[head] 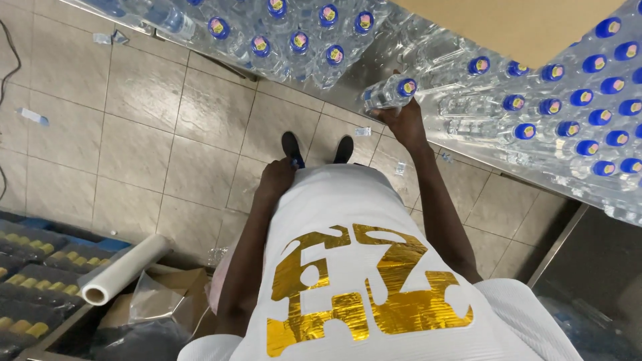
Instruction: Manually applying small blue labels to the caps of water bottles in a production setting.
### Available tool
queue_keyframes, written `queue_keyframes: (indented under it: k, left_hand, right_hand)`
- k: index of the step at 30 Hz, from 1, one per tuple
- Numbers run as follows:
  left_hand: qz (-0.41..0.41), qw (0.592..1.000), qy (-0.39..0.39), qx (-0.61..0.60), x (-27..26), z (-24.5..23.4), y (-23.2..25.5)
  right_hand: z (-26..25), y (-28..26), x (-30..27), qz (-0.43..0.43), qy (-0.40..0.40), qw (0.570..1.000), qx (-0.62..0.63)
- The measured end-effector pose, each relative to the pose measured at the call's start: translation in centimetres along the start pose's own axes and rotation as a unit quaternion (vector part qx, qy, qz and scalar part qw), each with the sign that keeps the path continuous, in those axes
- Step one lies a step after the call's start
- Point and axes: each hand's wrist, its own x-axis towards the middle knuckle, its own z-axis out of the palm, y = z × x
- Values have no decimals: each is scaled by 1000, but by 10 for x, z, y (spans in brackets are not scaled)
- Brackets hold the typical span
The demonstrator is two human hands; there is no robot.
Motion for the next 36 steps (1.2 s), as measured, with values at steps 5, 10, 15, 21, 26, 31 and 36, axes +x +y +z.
queue_keyframes:
  k: [5, 10, 15, 21, 26, 31, 36]
  left_hand:
    - [40, 997, -67, -8, -21, -40, 15]
    - [48, 990, -129, -44, -51, -89, 31]
    - [73, 991, -107, -20, -51, -79, 23]
    - [56, 993, -80, -63, -49, -80, 17]
    - [43, 992, -34, -114, -42, -77, 14]
    - [5, 948, 5, -319, -55, -106, 58]
    - [146, 583, -143, -786, -43, -101, 60]
  right_hand:
    - [0, -3, -5, 41, 16, 999, 26]
    - [4, 7, -8, 56, 40, 997, 26]
    - [15, 22, -9, 53, 56, 997, 28]
    - [32, 32, 3, 25, 85, 996, 27]
    - [84, 33, 40, -29, 151, 987, 39]
    - [82, 15, 45, -32, 112, 993, 7]
    - [-14, -27, -4, -72, 266, 952, -130]
